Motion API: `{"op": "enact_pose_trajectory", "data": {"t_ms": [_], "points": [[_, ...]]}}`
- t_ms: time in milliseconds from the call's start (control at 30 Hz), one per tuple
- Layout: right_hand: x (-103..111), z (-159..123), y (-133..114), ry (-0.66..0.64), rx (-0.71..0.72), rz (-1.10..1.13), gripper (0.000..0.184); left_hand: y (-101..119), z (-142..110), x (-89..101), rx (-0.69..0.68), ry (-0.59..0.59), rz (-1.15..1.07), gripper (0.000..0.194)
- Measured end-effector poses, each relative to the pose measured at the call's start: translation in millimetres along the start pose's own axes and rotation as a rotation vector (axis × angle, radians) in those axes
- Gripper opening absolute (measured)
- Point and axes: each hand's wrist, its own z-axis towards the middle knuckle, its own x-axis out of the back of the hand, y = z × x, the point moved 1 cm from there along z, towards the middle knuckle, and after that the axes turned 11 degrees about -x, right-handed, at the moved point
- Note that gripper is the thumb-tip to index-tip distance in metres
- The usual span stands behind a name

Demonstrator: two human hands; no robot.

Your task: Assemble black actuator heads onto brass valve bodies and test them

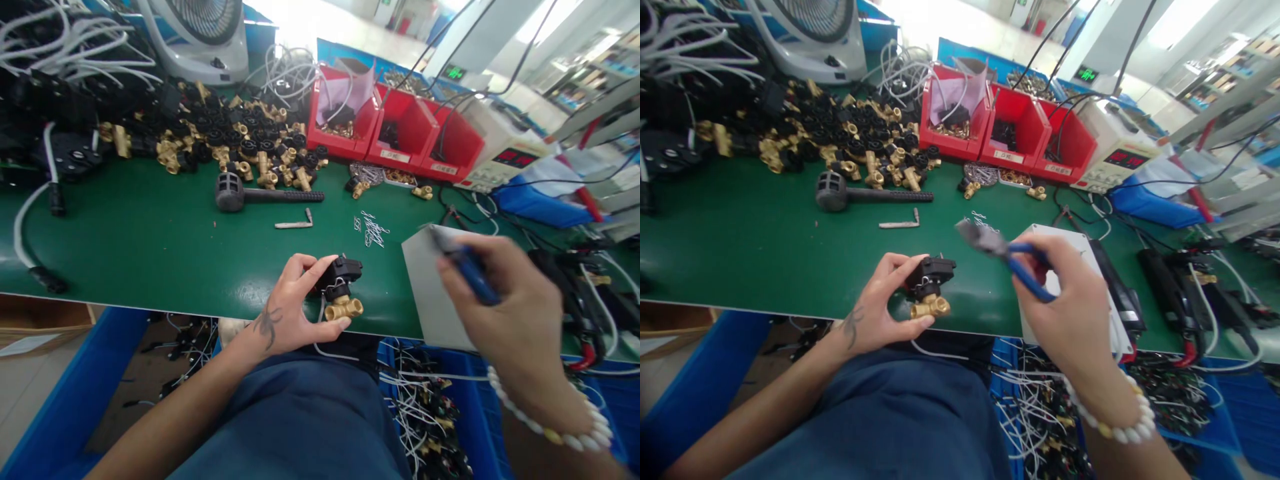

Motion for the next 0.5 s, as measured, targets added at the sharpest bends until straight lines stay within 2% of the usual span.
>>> {"op": "enact_pose_trajectory", "data": {"t_ms": [33,67,100,200,233,267,300,367,400,433,467,500], "points": [[1.4,-0.8,-0.3,0.133,-0.056,0.075,0.014,0.0,0.0,0.1,-0.004,0.001,0.000,0.075],[1.2,-1.8,-0.3,0.181,-0.076,0.112,0.014,-0.1,0.1,0.2,-0.006,0.001,0.002,0.075],[-0.6,-2.4,0.1,0.127,-0.062,0.094,0.013,-0.1,0.2,0.4,-0.006,0.002,0.005,0.075],[-8.0,-2.8,2.3,-0.352,0.114,-0.159,0.015,0.1,0.7,0.6,-0.001,0.004,0.012,0.075],[-8.2,-2.3,2.9,-0.440,0.148,-0.219,0.017,0.1,0.8,0.6,0.001,0.005,0.012,0.075],[-6.8,-1.3,2.8,-0.420,0.156,-0.226,0.018,0.1,0.8,0.4,0.002,0.006,0.011,0.075],[-4.3,-0.2,2.2,-0.312,0.136,-0.187,0.017,0.1,0.7,0.3,0.002,0.005,0.010,0.075],[0.5,0.2,1.6,0.006,0.030,-0.030,0.014,-0.3,0.4,-0.1,0.000,0.004,0.012,0.076],[1.1,-0.8,1.9,0.109,-0.016,0.038,0.014,-0.5,0.2,-0.2,-0.003,0.004,0.014,0.076],[-0.2,-2.1,2.4,0.125,-0.024,0.062,0.013,-0.8,0.0,-0.2,-0.005,0.005,0.016,0.076],[-3.0,-3.2,3.2,0.050,0.002,0.027,0.012,-0.9,0.0,-0.1,-0.007,0.006,0.018,0.076],[-6.6,-4.3,4.0,-0.104,0.058,-0.054,0.011,-1.1,-0.1,-0.1,-0.006,0.007,0.017,0.076]]}}
